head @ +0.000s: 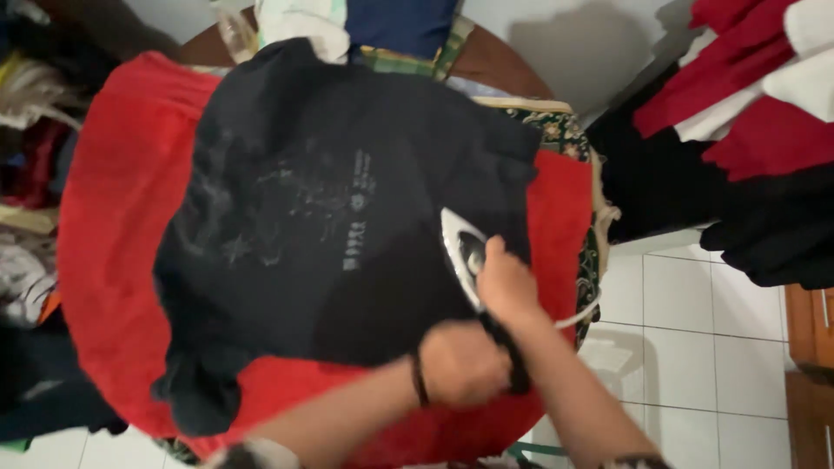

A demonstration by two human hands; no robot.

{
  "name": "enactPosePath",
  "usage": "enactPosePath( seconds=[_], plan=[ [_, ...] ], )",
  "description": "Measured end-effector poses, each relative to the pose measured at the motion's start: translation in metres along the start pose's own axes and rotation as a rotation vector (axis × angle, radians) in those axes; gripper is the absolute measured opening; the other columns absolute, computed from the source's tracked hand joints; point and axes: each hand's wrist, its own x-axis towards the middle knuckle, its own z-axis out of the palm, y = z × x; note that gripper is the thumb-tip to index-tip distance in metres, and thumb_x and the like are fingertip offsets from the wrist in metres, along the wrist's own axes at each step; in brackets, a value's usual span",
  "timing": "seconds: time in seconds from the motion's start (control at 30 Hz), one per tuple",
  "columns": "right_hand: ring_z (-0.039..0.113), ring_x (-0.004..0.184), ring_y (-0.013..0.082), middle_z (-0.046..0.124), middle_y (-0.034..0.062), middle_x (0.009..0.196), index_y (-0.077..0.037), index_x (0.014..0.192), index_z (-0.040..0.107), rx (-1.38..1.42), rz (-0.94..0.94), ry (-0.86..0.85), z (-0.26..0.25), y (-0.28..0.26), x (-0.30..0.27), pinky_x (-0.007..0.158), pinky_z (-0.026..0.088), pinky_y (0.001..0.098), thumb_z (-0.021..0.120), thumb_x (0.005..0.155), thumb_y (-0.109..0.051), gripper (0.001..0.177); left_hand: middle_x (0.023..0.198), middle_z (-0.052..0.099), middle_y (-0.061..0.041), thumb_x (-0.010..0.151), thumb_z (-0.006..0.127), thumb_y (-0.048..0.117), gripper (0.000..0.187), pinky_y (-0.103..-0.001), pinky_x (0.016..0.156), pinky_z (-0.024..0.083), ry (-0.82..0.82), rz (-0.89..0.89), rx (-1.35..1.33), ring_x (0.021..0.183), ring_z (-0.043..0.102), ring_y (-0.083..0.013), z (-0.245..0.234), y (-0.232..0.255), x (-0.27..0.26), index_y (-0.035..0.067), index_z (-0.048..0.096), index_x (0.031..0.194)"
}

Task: The recorder irons a black t-shirt on a table and then folds it.

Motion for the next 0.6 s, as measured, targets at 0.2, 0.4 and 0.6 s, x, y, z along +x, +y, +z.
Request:
enactPosePath(
  seconds=[0.2, 0.4, 0.6],
  plan=[
    [0.068, 0.090, 0.0460, 0.070, 0.0241, 0.101, -0.006, 0.119, 0.048, 0.129, -0.124, 0.034, 0.017, 0.015, -0.020, 0.078, 0.054, 0.0580, 0.059, 0.091, -0.025, 0.035, 0.101, 0.067, 0.000, 0.075, 0.068, 0.023, 0.030, -0.042, 0.083, 0.045, 0.118, 0.094, 0.432, 0.102, 0.055, -0.0266, -0.059, -0.149, 0.149, 0.016, 0.070, 0.104],
    [0.069, 0.087, 0.0448, 0.068, 0.0244, 0.100, -0.002, 0.117, 0.048, 0.134, -0.205, 0.138, 0.021, 0.017, -0.021, 0.073, 0.056, 0.0551, 0.060, 0.088, -0.015, 0.034, 0.120, 0.067, 0.008, 0.079, 0.068, 0.020, 0.042, -0.053, 0.104, 0.031, -0.588, 0.260, 0.630, 0.130, 0.045, -0.0255, 0.027, -0.235, 0.244, 0.031, 0.067, 0.120],
    [0.072, 0.084, 0.0401, 0.069, 0.0210, 0.095, -0.003, 0.108, 0.048, 0.075, -0.200, 0.105, 0.015, 0.012, -0.028, 0.069, 0.059, 0.0490, 0.054, 0.092, -0.007, 0.018, 0.130, 0.069, -0.001, 0.091, 0.068, 0.025, 0.033, -0.048, 0.108, 0.033, -0.953, 0.093, 0.770, 0.136, 0.048, -0.0243, 0.029, -0.237, 0.275, 0.029, 0.073, 0.123]
  ],
)
